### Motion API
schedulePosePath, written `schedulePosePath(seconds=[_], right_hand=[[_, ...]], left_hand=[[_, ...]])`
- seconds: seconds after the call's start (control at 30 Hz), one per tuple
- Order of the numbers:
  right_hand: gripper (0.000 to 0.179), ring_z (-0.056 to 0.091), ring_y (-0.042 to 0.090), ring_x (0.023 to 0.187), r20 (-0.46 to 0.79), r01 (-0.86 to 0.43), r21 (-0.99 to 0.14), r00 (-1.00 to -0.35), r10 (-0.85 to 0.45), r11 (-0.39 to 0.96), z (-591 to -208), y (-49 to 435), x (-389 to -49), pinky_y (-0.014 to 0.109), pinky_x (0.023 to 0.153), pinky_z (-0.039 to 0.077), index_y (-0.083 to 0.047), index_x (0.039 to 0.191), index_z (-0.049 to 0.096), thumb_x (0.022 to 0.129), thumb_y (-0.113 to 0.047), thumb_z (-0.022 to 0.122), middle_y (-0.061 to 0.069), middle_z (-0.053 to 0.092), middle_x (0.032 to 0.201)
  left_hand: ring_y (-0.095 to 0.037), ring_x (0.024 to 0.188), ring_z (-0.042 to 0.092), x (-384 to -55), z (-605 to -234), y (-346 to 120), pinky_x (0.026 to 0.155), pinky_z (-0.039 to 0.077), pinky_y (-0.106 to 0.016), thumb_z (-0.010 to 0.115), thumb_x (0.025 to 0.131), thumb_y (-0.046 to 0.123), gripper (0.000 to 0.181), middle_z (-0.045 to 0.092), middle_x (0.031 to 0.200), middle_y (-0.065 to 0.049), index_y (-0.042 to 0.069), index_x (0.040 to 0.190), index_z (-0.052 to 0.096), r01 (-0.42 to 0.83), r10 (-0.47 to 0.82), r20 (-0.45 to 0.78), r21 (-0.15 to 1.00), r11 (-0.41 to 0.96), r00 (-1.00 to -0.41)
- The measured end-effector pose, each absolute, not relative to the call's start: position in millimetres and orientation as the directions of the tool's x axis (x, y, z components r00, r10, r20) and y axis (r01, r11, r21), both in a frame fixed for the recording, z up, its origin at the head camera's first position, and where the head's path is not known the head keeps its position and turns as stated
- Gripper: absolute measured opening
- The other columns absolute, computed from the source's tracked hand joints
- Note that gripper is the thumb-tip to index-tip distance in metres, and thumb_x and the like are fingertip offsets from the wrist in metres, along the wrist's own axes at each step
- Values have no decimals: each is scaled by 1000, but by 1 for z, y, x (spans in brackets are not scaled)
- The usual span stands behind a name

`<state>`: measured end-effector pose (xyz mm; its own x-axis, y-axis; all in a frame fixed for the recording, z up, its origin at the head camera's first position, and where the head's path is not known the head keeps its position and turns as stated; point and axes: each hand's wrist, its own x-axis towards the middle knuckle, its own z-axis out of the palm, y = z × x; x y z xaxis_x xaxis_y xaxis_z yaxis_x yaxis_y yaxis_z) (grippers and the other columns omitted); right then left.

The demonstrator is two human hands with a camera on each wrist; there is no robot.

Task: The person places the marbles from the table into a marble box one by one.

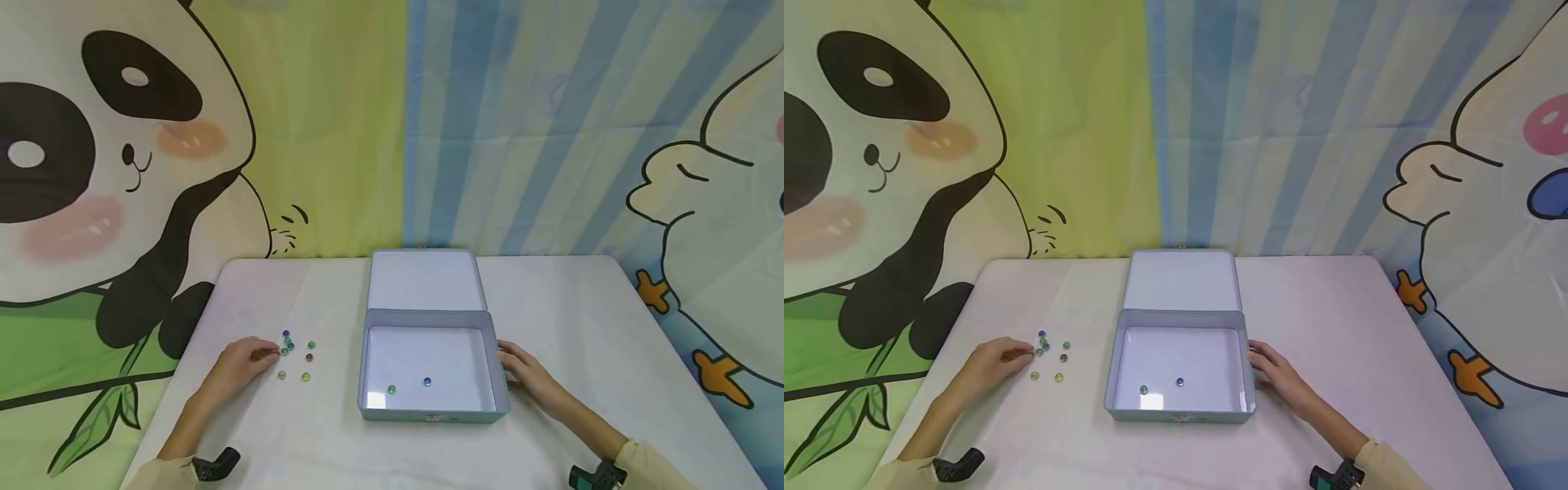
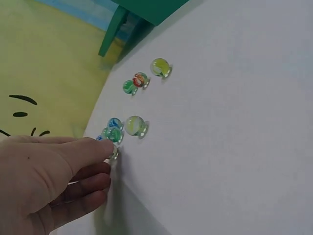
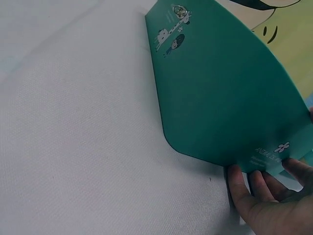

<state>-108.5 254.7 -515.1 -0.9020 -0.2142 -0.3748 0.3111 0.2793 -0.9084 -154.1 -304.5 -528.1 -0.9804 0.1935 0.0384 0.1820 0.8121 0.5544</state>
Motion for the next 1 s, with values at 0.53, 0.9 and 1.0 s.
schedulePosePath(seconds=[0.53, 0.9, 1.0], right_hand=[[61, 28, 47, 142, -371, 313, -912, -904, -210, 264, -516, 256, -107, 56, 104, 44, -6, 150, 29, 102, -40, 43, 23, 32, 154], [61, 25, 48, 144, -360, 296, -918, -900, -246, 264, -516, 256, -105, 57, 106, 42, -6, 151, 25, 103, -40, 40, 23, 27, 156], [62, 25, 48, 144, -359, 294, -917, -902, -240, 268, -515, 256, -105, 57, 106, 42, -5, 151, 24, 103, -40, 40, 25, 27, 156]], left_hand=[[-10, 79, 60, -157, -523, -299, 65, 49, -22, 74, 85, 15, 19, 72, 92, -2, 9, 103, 74, 178, 211, -10, 496, 850, -978], [-5, 77, 63, -164, -486, -279, 67, 54, -17, 74, 84, 8, 17, 74, 92, -1, 8, 101, 75, 304, 289, 124, 594, 745, -949], [-2, 78, 63, -169, -469, -260, 69, 54, -18, 74, 86, 12, 16, 73, 92, 2, 11, 102, 75, 336, 359, 99, 639, 692, -928]])
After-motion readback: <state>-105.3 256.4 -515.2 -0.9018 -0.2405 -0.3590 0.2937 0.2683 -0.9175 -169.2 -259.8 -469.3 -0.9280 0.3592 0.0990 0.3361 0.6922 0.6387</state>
